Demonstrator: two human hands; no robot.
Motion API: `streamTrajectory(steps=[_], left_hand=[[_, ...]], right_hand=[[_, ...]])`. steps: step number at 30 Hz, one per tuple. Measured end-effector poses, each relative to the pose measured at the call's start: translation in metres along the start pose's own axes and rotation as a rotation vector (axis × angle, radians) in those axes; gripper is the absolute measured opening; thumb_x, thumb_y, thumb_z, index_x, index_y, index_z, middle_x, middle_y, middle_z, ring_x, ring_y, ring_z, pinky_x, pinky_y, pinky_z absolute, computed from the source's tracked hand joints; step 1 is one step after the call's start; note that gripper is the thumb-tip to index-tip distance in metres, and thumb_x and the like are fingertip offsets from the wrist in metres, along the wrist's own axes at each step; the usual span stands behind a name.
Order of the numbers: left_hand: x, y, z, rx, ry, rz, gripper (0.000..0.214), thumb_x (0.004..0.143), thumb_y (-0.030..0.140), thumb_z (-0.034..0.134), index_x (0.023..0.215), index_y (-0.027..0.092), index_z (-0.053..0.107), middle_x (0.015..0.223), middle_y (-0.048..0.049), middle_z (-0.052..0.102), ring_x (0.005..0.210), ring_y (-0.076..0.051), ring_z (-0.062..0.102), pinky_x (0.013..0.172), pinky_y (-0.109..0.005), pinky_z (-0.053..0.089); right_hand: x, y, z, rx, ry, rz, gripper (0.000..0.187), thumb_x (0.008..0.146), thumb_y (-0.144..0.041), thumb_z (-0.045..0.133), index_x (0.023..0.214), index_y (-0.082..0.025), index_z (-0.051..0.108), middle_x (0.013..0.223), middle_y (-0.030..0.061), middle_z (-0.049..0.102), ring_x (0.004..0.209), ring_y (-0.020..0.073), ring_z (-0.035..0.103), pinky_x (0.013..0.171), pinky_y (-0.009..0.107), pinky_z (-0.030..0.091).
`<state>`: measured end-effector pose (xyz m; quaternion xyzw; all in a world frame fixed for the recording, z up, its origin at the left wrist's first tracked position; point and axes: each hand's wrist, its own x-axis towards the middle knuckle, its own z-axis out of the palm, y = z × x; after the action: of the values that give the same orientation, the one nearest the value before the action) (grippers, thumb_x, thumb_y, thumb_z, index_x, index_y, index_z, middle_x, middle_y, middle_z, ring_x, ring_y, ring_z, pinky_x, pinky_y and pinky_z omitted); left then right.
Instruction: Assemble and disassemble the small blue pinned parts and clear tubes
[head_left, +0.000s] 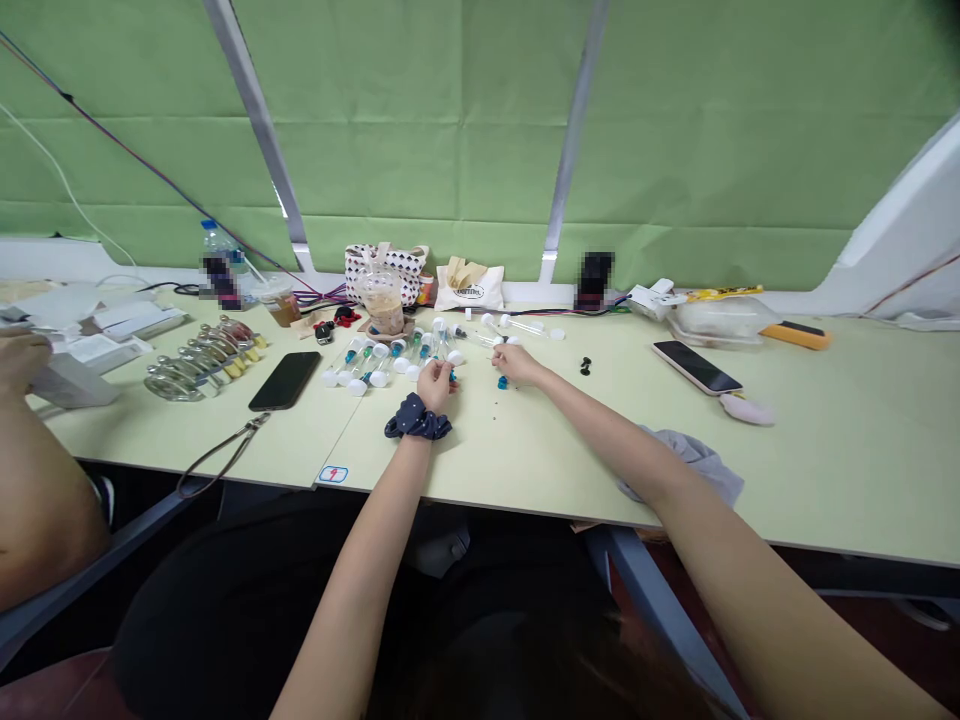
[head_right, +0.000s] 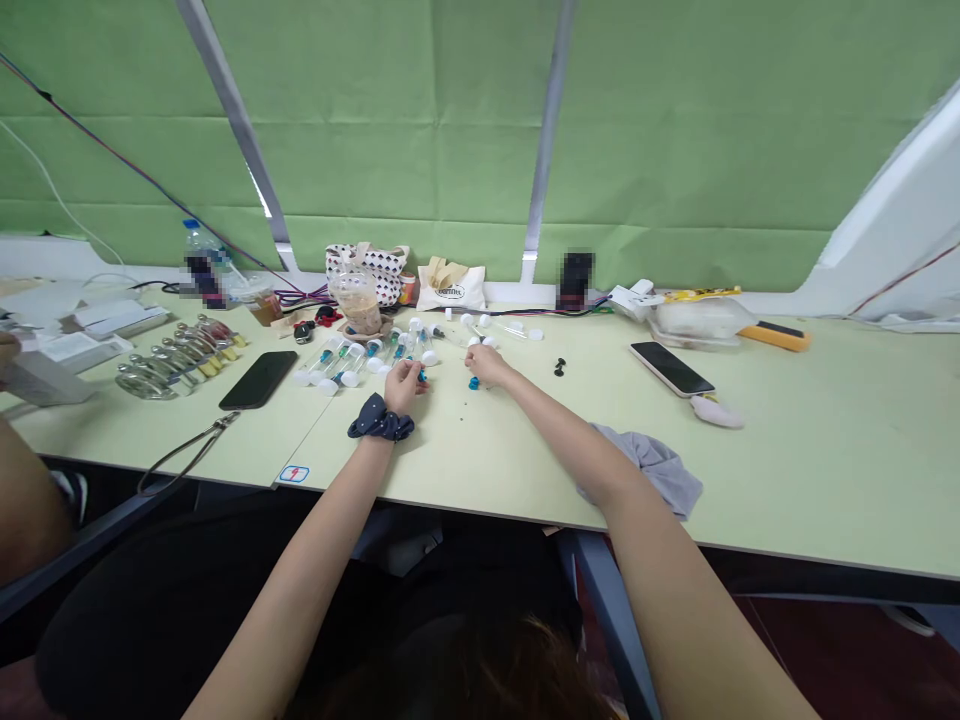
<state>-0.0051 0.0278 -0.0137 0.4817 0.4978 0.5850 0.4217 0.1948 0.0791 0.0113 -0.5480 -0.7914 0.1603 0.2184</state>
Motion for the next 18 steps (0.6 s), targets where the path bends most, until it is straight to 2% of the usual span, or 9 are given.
streamTrajectory(steps=[5,7,9,13,16,18], left_hand=[[-0.001,0.004,0.000,-0.045,-0.028,-0.050,0.018,0.084,0.032,0.058,0.079,0.016,0.052,0.060,0.0039,0.053,0.045,-0.009,0.057,0.044,-0.020,0.046],[-0.001,0.005,0.001,-0.070,-0.058,-0.086,0.016,0.086,0.029,0.055,0.079,0.016,0.051,0.060,0.0038,0.053,0.045,-0.009,0.058,0.046,-0.022,0.047],[-0.001,0.006,0.000,-0.113,-0.112,-0.116,0.015,0.088,0.028,0.054,0.080,0.016,0.050,0.062,0.0031,0.054,0.047,-0.010,0.059,0.050,-0.024,0.049],[-0.002,0.006,-0.004,-0.196,-0.243,-0.137,0.021,0.086,0.033,0.059,0.079,0.017,0.048,0.071,0.0010,0.057,0.052,-0.009,0.060,0.056,-0.026,0.052],[-0.002,0.006,-0.006,-0.193,-0.331,-0.127,0.026,0.083,0.037,0.063,0.078,0.016,0.047,0.075,0.0001,0.059,0.051,-0.007,0.059,0.055,-0.024,0.052],[-0.002,0.006,-0.006,-0.184,-0.346,-0.116,0.027,0.082,0.037,0.064,0.078,0.016,0.048,0.079,-0.0010,0.061,0.052,-0.007,0.059,0.053,-0.023,0.052]], right_hand=[[0.003,0.022,-0.011,0.134,0.241,0.097,0.014,0.083,-0.018,0.050,0.080,-0.015,0.064,0.093,0.0076,0.067,0.083,0.0173,0.059,0.078,0.027,0.044],[0.003,0.022,-0.012,0.190,0.266,0.137,0.013,0.083,-0.018,0.051,0.079,-0.015,0.063,0.093,0.0075,0.068,0.081,0.0169,0.060,0.078,0.027,0.044],[0.002,0.017,-0.009,0.257,0.206,0.134,0.012,0.083,-0.017,0.051,0.076,-0.015,0.061,0.090,0.0067,0.069,0.079,0.0155,0.061,0.075,0.025,0.045],[0.002,-0.006,0.002,0.424,0.002,0.051,0.013,0.088,-0.014,0.046,0.079,-0.015,0.055,0.088,0.0076,0.070,0.073,0.0119,0.063,0.068,0.021,0.047],[0.005,-0.020,0.008,0.385,-0.067,-0.001,0.013,0.090,-0.014,0.045,0.080,-0.014,0.054,0.089,0.0082,0.070,0.073,0.0111,0.063,0.068,0.021,0.047],[0.006,-0.024,0.009,0.315,-0.080,-0.042,0.012,0.089,-0.015,0.049,0.079,-0.014,0.055,0.091,0.0079,0.070,0.077,0.0124,0.063,0.071,0.022,0.047]])
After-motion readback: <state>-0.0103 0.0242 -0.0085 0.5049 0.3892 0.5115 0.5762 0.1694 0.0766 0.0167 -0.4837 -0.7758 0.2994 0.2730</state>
